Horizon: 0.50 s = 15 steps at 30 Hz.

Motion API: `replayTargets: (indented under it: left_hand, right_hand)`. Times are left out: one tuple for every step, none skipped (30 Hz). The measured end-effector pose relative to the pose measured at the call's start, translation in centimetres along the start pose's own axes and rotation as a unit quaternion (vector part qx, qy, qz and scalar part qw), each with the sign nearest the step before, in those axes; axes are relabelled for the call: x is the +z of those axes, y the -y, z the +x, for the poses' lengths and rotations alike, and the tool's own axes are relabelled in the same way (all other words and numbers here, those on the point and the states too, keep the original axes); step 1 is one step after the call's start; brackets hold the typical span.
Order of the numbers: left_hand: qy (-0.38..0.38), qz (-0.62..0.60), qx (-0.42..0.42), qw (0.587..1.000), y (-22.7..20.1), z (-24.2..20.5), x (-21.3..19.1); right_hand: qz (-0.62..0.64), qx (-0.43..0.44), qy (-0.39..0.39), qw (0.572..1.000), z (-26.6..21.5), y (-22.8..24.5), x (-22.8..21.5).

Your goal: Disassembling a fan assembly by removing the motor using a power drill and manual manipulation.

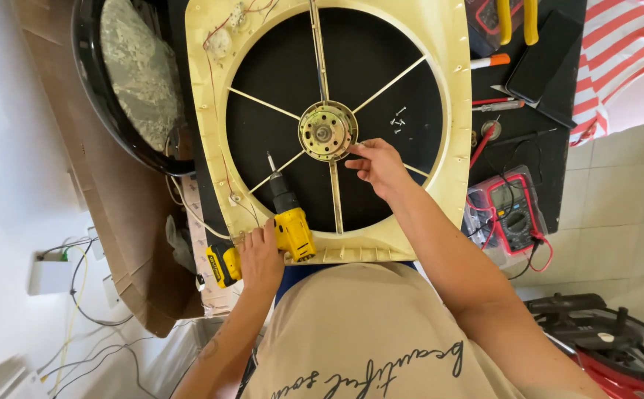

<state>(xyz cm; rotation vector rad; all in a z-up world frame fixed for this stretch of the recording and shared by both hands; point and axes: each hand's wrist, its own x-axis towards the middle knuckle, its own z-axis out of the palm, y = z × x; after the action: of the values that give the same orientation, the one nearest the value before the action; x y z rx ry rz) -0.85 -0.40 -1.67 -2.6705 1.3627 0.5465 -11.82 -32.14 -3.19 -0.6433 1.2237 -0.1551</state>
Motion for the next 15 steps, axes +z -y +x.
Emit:
replayTargets:
  left_hand:
    - [-0.002,-0.001,0.000,1.000,0.1,0.0,0.3]
    - [0.009,-0.009,0.005,1.000,0.1,0.1,0.5]
    - [0.023,-0.015,0.009,1.000,0.2,-0.2,0.7]
    - [0.024,-0.015,0.009,1.000,0.3,0.1,1.1]
    - [0.038,-0.016,0.002,0.999,0.4,0.2,1.6]
    - [0.053,-0.016,-0.004,0.998,0.5,0.4,1.9]
    - [0.051,-0.014,-0.004,0.999,0.7,0.5,2.0]
    - [0.072,-0.015,0.001,0.997,0.8,0.7,1.9]
    - [0.093,-0.015,0.007,0.996,1.1,0.9,1.8]
    - [0.091,-0.011,0.009,0.996,1.1,1.1,1.2]
    - [0.124,0.003,0.012,0.992,1.1,1.2,0.5]
    - [0.156,0.017,0.014,0.987,1.1,1.4,-0.1]
    - [0.155,0.021,0.016,0.988,1.1,1.8,-1.7]
    - [0.176,0.048,0.023,0.983,0.9,2.3,-3.2]
    - [0.196,0.076,0.032,0.977,0.8,2.9,-4.7]
  right_hand:
    - [-0.001,-0.002,0.000,1.000,0.3,-0.1,-0.2]
    - [-0.018,-0.008,0.010,1.000,0.5,-0.2,-0.4]
    - [-0.033,-0.010,0.019,0.999,0.7,-0.6,-0.7]
    - [-0.033,-0.009,0.019,0.999,0.2,-0.2,-0.6]
    - [-0.037,-0.012,0.024,0.999,-0.3,0.1,-0.4]
    - [-0.041,-0.015,0.029,0.999,-0.8,0.4,-0.4]
    - [-0.039,-0.016,0.031,0.999,-0.7,0.3,-0.4]
    - [-0.038,-0.017,0.037,0.998,-0.6,0.2,-0.6]
    - [-0.036,-0.018,0.043,0.998,-0.5,0.1,-0.7]
    - [-0.032,-0.020,0.044,0.998,-0.5,0.1,-0.7]
    - [-0.023,-0.020,0.050,0.998,-0.5,0.0,-0.8]
    - [-0.014,-0.021,0.056,0.998,-0.4,-0.1,-0.9]
    - [-0.010,-0.022,0.056,0.998,-0.4,-0.3,-1.0]
    - [-0.005,-0.022,0.059,0.998,-0.4,-0.5,-1.0]
    - [0.000,-0.022,0.060,0.998,-0.4,-0.6,-1.1]
